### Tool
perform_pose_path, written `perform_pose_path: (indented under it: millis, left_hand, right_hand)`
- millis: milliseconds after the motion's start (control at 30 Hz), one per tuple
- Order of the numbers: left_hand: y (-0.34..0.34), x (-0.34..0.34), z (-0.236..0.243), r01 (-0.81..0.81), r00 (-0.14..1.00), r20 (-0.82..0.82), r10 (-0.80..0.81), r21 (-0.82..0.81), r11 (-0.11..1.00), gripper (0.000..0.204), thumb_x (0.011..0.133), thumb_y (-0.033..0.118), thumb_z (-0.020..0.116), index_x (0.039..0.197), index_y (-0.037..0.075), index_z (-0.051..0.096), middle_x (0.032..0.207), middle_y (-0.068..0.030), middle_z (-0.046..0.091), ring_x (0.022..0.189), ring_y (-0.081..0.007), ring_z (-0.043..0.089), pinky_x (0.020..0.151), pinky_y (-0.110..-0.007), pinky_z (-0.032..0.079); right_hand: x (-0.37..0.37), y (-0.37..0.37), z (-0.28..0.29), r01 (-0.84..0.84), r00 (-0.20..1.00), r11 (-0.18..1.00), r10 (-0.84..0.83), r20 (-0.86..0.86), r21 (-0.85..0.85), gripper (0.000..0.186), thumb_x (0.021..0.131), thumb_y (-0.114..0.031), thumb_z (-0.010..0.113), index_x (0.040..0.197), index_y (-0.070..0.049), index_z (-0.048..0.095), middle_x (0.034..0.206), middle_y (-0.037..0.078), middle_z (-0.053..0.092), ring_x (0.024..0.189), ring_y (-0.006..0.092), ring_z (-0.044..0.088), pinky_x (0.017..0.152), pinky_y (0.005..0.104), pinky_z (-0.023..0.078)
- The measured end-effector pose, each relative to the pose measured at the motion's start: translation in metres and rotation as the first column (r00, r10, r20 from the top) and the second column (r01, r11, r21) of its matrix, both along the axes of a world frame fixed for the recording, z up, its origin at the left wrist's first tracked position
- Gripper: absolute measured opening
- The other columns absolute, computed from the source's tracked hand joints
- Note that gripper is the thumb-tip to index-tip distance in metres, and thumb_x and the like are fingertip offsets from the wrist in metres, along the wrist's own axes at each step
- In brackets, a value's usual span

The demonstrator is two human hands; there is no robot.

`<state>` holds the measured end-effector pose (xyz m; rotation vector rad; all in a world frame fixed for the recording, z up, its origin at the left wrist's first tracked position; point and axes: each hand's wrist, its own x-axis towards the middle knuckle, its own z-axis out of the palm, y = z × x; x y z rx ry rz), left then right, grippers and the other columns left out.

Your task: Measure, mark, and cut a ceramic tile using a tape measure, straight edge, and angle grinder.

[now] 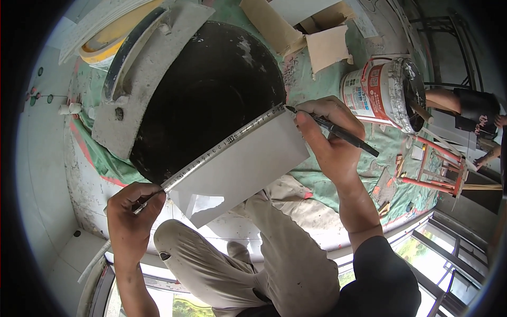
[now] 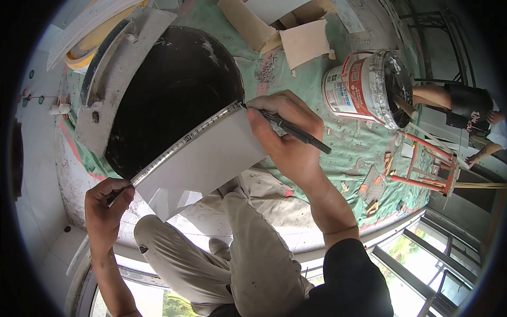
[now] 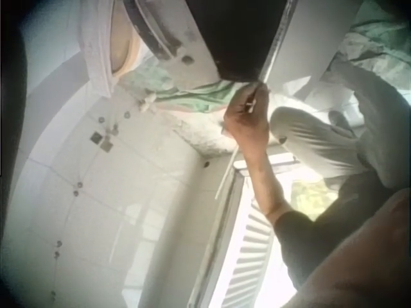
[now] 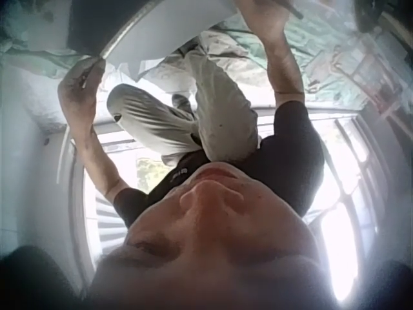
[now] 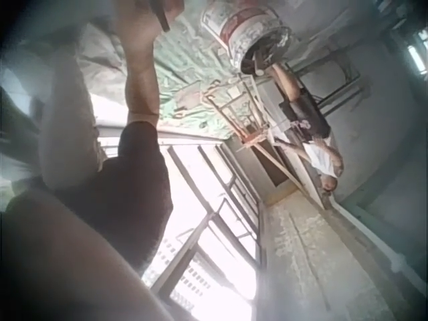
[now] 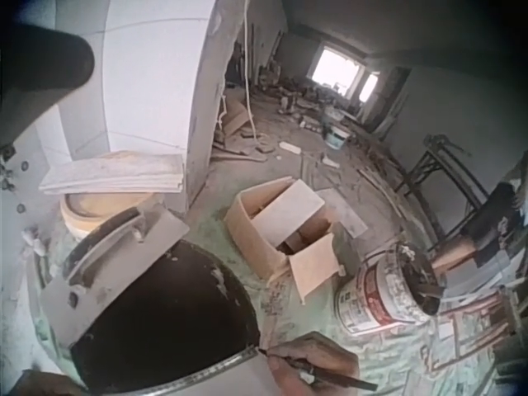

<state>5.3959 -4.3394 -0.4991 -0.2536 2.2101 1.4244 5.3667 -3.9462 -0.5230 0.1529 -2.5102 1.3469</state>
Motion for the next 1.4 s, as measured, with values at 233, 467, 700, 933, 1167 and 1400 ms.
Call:
perform_pose_path:
  millis: [233, 467, 700, 933, 1167, 1400]
  left_hand:
    - [0.002, -0.002, 0.0, -0.013, 1.0, 0.0, 0.013, 0.016, 1.0, 0.006, 0.1, -0.002, 0.079, 0.103, -0.006, 0.077, 0.087, -0.0037, 0.074, 0.08, -0.0075, 0.064, 0.077, -0.024, 0.052]
    - [0.001, -0.002, 0.001, 0.01, 1.0, 0.0, -0.01, 0.011, 1.0, 0.007, 0.1, -0.001, 0.08, 0.103, -0.007, 0.077, 0.087, -0.0038, 0.075, 0.081, -0.0079, 0.065, 0.077, -0.025, 0.052]
    - [0.0, 0.004, 0.003, 0.001, 1.0, -0.025, -0.001, 0.001, 1.0, 0.011, 0.1, 0.003, 0.08, 0.108, -0.005, 0.08, 0.091, -0.0069, 0.078, 0.085, -0.0098, 0.07, 0.08, -0.027, 0.056]
    - [-0.005, -0.003, 0.006, 0.067, 0.996, -0.054, -0.065, 0.032, 0.997, 0.012, 0.101, 0.005, 0.083, 0.109, -0.004, 0.079, 0.096, -0.0069, 0.08, 0.091, -0.0112, 0.073, 0.085, -0.029, 0.059]
    - [-0.009, -0.005, 0.007, 0.116, 0.991, -0.065, -0.118, -0.028, 0.993, 0.014, 0.101, 0.007, 0.083, 0.11, -0.004, 0.08, 0.096, -0.0075, 0.081, 0.089, -0.0116, 0.072, 0.083, -0.03, 0.058]
    - [-0.007, -0.004, 0.007, 0.12, 0.99, -0.072, -0.122, -0.034, 0.992, 0.014, 0.101, 0.007, 0.083, 0.11, -0.004, 0.08, 0.096, -0.0079, 0.081, 0.088, -0.0117, 0.072, 0.083, -0.031, 0.058]
  right_hand:
    - [-0.002, 0.001, -0.001, -0.008, 1.0, 1.0, 0.008, -0.001, 0.025, 0.013, 0.092, 0.003, 0.083, 0.104, 0.001, 0.08, 0.093, 0.012, 0.076, 0.08, 0.0203, 0.074, 0.073, 0.0318, 0.057]
    - [-0.001, 0.002, -0.001, -0.015, 1.0, 0.998, 0.016, -0.016, 0.054, 0.014, 0.091, 0.003, 0.083, 0.105, 0.001, 0.08, 0.093, 0.012, 0.076, 0.081, 0.0204, 0.074, 0.073, 0.032, 0.057]
    - [0.006, -0.005, -0.003, 0.029, 0.997, 0.999, -0.026, 0.076, -0.046, 0.01, 0.097, 0.005, 0.079, 0.107, 0.004, 0.078, 0.094, 0.01, 0.075, 0.081, 0.017, 0.071, 0.076, 0.0288, 0.055]
    - [0.007, -0.005, -0.011, 0.03, 0.998, 0.998, -0.027, 0.055, -0.061, 0.01, 0.104, 0.004, 0.074, 0.113, 0.006, 0.077, 0.102, 0.011, 0.075, 0.086, 0.0162, 0.075, 0.077, 0.0296, 0.064]
    - [0.009, -0.005, -0.014, 0.046, 0.996, 0.997, -0.04, 0.081, -0.07, 0.011, 0.106, 0.001, 0.073, 0.116, 0.007, 0.077, 0.104, 0.011, 0.074, 0.089, 0.0164, 0.076, 0.081, 0.0313, 0.066]
    - [0.01, -0.002, -0.014, 0.039, 0.997, 0.998, -0.036, 0.075, -0.04, 0.012, 0.107, -0.001, 0.075, 0.116, 0.007, 0.077, 0.106, 0.012, 0.075, 0.089, 0.0171, 0.077, 0.08, 0.0322, 0.067]
